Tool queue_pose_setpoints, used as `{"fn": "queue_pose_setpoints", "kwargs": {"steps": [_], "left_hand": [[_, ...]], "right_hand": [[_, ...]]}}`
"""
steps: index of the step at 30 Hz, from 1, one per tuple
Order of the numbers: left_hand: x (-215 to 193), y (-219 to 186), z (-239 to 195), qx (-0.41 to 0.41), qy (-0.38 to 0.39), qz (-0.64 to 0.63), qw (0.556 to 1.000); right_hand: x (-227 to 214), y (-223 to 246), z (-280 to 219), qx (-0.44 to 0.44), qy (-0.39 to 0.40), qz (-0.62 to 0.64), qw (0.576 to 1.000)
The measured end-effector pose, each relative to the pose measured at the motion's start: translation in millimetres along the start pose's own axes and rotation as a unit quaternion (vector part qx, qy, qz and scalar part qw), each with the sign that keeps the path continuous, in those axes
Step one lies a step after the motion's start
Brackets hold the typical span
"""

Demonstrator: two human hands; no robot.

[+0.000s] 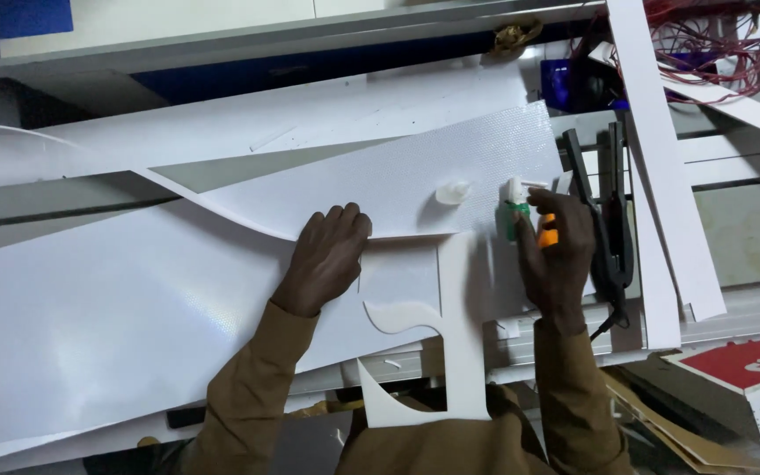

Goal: Gluing a thin acrylic strip to the edge of a laser-cut acrylic letter to create a 3D effect.

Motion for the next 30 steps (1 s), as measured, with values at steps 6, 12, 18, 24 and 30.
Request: {"fn": "queue_pose_setpoints", "kwargs": {"steps": [6, 12, 18, 24, 30], "left_hand": [[6, 0, 9, 0.021, -0.004, 0.000, 1.000], [7, -1, 5, 0.013, -0.007, -0.003, 1.000], [9, 2, 7, 0.032, -0.004, -0.023, 0.999], [15, 5, 8, 0.029, 0.007, -0.006, 1.000], [13, 6, 6, 0.049, -0.019, -0.017, 0.998]], "right_hand": [[14, -26, -12, 0.011, 0.085, -0.131, 0.988], [17, -15, -7, 0.025, 0.133, -0.108, 0.985], [23, 15, -51, 0.127, 0.185, 0.426, 0.877], [53, 65, -99, 0.106, 0.313, 0.504, 0.798], [69, 54, -108, 0.129, 0.274, 0.333, 0.893]]}}
Point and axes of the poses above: each hand's wrist, its own z-axis towards the middle knuckle, its own x-axis out of the palm, y = z × x, the point moved 7 cm from there along z, towards the middle knuckle, and after that the axes turned 15 degrees about -z, right-handed, at the moved point
